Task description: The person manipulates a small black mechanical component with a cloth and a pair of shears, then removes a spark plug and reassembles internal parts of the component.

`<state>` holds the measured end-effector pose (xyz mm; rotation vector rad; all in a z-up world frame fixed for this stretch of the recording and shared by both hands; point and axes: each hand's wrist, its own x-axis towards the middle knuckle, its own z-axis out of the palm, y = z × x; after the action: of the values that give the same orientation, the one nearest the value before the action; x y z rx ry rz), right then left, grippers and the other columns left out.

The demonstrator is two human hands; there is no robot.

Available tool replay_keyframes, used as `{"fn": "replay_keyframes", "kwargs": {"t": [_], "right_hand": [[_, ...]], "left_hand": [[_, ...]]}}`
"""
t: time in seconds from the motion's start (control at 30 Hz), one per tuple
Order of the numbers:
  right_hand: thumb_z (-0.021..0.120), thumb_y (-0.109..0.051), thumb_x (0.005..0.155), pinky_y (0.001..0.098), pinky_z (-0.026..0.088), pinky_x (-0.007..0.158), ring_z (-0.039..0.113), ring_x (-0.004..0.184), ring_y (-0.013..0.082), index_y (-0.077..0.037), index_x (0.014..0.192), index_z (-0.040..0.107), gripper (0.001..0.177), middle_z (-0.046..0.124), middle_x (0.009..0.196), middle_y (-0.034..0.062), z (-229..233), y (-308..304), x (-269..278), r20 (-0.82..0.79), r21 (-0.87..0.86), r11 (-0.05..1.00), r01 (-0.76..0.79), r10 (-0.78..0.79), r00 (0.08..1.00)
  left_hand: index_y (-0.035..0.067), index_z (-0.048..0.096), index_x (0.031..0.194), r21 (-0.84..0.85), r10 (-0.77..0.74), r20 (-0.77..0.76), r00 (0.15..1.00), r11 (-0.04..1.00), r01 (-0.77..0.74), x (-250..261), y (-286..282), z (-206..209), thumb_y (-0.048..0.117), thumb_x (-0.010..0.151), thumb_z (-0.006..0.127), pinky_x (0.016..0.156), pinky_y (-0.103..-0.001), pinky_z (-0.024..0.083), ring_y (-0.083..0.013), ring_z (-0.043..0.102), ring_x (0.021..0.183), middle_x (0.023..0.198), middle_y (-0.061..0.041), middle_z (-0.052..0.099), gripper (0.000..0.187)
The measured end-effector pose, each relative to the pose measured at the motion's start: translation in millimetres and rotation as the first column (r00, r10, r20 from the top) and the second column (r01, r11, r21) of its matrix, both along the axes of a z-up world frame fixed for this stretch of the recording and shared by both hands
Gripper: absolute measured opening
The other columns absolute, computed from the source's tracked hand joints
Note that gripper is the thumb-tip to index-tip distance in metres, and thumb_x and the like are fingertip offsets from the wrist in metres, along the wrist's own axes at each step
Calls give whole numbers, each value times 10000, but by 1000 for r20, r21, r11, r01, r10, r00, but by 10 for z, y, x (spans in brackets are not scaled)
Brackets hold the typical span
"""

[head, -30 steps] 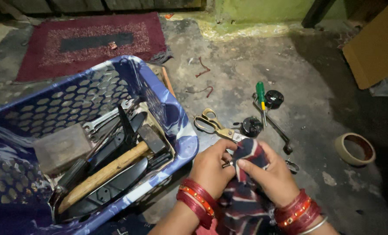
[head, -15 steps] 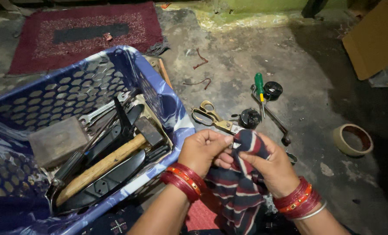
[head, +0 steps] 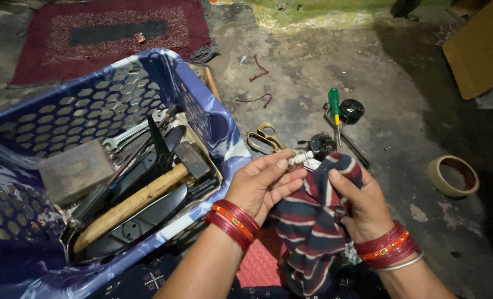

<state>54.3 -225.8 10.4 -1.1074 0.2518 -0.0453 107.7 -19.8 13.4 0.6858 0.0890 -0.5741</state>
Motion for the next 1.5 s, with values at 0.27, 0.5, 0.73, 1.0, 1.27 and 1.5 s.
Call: {"fn": "replay_keyframes", "kwargs": {"t": [0.27, 0.5, 0.73, 1.0, 1.27, 1.5], "right_hand": [[702, -95, 848, 256, 554, 749, 689, 912, 87, -106, 1328, 623, 486, 727, 1091, 1, 82, 80, -2, 59, -282, 958, -50, 69, 996], [707, -85, 899, 222, 550, 822, 674, 931, 66, -13, 1184, 673, 296, 725, 1051, -2, -88, -27, -25, 112, -402, 911, -89, 146, 983], [637, -141, 962, 262, 545, 722, 682, 819, 113, -13, 1110, 703, 207, 730, 952, 29, -47, -4, -15, -89, -164, 986, -36, 22, 996], [747, -80, 878, 229, 530, 770, 631, 862, 54, -24, 1092, 666, 235, 701, 948, 2, -4, 137, -88, 190, -688, 724, 47, 117, 975], [753, -122, 891, 253, 515, 702, 607, 779, 64, -10, 1054, 709, 202, 709, 854, 15, 87, 184, -93, 2, -715, 697, -58, 85, 996], [730, -82, 858, 244, 547, 800, 663, 871, 68, 11, 1157, 692, 316, 738, 986, 13, 17, 102, -39, 110, -601, 796, -77, 178, 978]], "left_hand": [[-75, 709, 1157, 298, -4, 350, 937, 949, -107, 18, -138, -128, -52, 884, 709, 763, -266, 610, -160, 728, 865, 1017, -128, 766, 274], [-54, 734, 1144, 352, -17, 423, 906, 925, -146, -58, -180, -104, -20, 882, 764, 685, -259, 592, -109, 671, 752, 903, -94, 688, 266], [-43, 700, 1173, 200, -24, 378, 926, 978, -56, -169, -271, -159, -35, 840, 761, 811, -235, 572, -82, 677, 864, 977, -42, 734, 339], [21, 649, 1024, 132, 130, 342, 931, 974, -184, -124, -344, -298, 40, 906, 773, 697, -213, 491, -53, 568, 753, 854, 14, 644, 172], [34, 620, 983, 122, 263, 274, 925, 945, -305, -171, -417, -407, 97, 927, 774, 686, -214, 463, -55, 546, 751, 852, 21, 616, 176], [43, 554, 1022, 39, 350, 105, 931, 934, -356, 25, -182, -186, 159, 910, 659, 703, -253, 556, -120, 664, 736, 912, -92, 769, 193]]}}
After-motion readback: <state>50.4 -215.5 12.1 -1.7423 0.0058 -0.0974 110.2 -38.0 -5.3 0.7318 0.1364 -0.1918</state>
